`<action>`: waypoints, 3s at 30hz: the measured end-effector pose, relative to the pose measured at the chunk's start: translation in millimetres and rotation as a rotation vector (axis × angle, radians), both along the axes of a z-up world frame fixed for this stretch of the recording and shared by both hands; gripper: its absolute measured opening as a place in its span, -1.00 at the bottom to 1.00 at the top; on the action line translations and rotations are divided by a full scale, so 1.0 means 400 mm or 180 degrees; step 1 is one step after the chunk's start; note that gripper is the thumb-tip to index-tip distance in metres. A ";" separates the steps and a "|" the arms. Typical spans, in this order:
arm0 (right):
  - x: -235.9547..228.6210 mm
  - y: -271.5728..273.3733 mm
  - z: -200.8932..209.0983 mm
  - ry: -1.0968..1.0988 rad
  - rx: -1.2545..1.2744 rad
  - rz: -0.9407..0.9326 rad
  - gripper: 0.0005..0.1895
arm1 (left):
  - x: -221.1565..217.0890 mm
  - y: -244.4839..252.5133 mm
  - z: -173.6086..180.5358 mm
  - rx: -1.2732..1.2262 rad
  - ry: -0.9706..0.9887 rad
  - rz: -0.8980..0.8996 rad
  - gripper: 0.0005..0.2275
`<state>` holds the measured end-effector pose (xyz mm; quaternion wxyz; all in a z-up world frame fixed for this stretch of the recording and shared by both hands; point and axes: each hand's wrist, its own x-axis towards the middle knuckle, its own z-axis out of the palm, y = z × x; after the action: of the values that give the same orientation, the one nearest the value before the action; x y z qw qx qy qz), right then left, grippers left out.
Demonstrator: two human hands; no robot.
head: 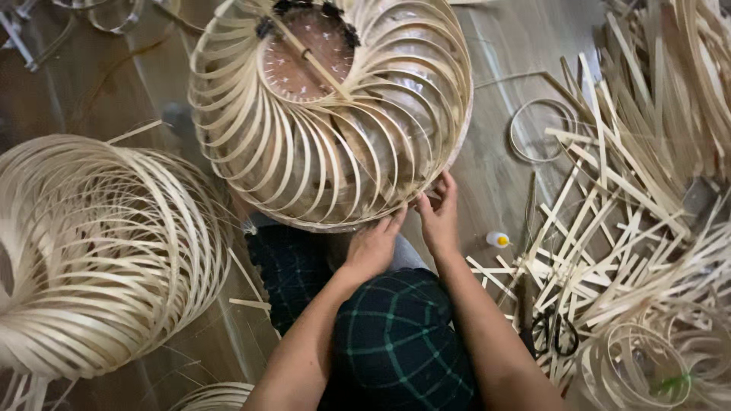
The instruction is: The person constructs a bamboo lamp by applying glue to the edges of curved wooden slats and pressing them into place on a circular frame.
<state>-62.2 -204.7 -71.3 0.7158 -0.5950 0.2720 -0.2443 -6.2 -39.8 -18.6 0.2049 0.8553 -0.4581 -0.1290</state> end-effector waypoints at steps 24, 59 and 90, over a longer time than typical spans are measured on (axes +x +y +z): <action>-0.496 -0.105 -0.217 0.2593 -0.0990 -0.0623 -0.34 | -0.005 0.016 0.065 0.0247 0.0247 -0.0049 -0.35; -0.329 -0.123 0.033 0.0802 -0.0355 0.0347 -0.51 | 0.000 -0.014 0.119 0.0637 0.0368 0.0014 -0.28; -0.247 -0.058 0.237 0.0895 -0.1214 0.0381 -0.55 | -0.044 0.032 0.108 0.0411 0.0967 0.0459 -0.37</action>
<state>-161.1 -227.8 23.7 0.5587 -0.7626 0.2822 -0.1632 -23.8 -27.0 24.5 0.2252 0.8680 -0.3501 -0.2709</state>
